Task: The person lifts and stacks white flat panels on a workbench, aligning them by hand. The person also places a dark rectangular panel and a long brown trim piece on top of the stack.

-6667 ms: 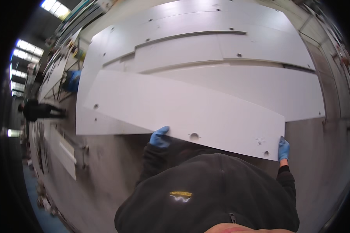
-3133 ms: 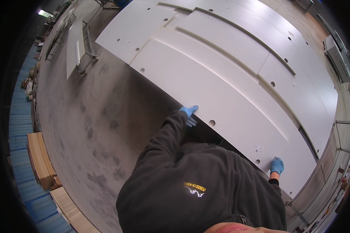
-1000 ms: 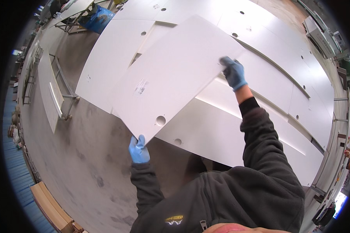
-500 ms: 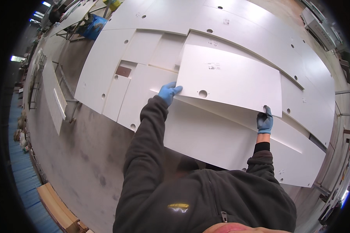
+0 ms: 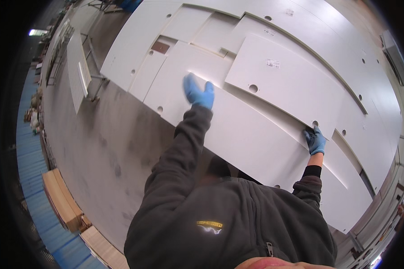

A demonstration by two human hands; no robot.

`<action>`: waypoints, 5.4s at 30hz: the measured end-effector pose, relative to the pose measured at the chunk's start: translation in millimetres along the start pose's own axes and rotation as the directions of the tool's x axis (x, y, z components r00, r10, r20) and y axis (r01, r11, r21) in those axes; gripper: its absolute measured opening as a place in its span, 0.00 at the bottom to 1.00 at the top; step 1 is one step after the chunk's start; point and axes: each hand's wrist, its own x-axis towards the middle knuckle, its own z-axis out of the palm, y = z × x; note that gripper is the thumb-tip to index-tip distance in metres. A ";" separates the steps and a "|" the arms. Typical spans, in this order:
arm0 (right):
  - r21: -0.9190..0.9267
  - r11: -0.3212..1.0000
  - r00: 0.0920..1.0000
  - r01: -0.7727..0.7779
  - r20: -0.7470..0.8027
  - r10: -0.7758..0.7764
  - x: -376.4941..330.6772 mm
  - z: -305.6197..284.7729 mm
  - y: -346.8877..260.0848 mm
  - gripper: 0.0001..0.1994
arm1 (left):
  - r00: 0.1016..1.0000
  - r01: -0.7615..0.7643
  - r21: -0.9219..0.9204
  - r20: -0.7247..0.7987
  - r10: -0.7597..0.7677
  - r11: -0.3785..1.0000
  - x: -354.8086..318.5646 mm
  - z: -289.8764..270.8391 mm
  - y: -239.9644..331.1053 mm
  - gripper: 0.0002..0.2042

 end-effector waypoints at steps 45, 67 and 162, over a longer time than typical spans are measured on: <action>-0.449 -0.612 0.227 0.651 0.885 -0.408 -183.4 337.5 219.3 0.37 | 0.693 0.718 -0.022 -0.077 -0.717 0.696 33.6 -109.9 -275.8 0.32; -0.441 -0.593 0.231 0.674 0.888 -0.397 -190.8 391.7 236.0 0.37 | 0.675 0.722 -0.114 -0.100 -0.731 0.683 76.8 -109.9 -317.4 0.31; 0.536 0.837 0.941 0.113 -0.327 0.083 -153.3 -140.8 273.8 0.27 | 0.273 0.936 0.182 0.166 -0.947 0.302 106.8 -99.9 -377.4 0.33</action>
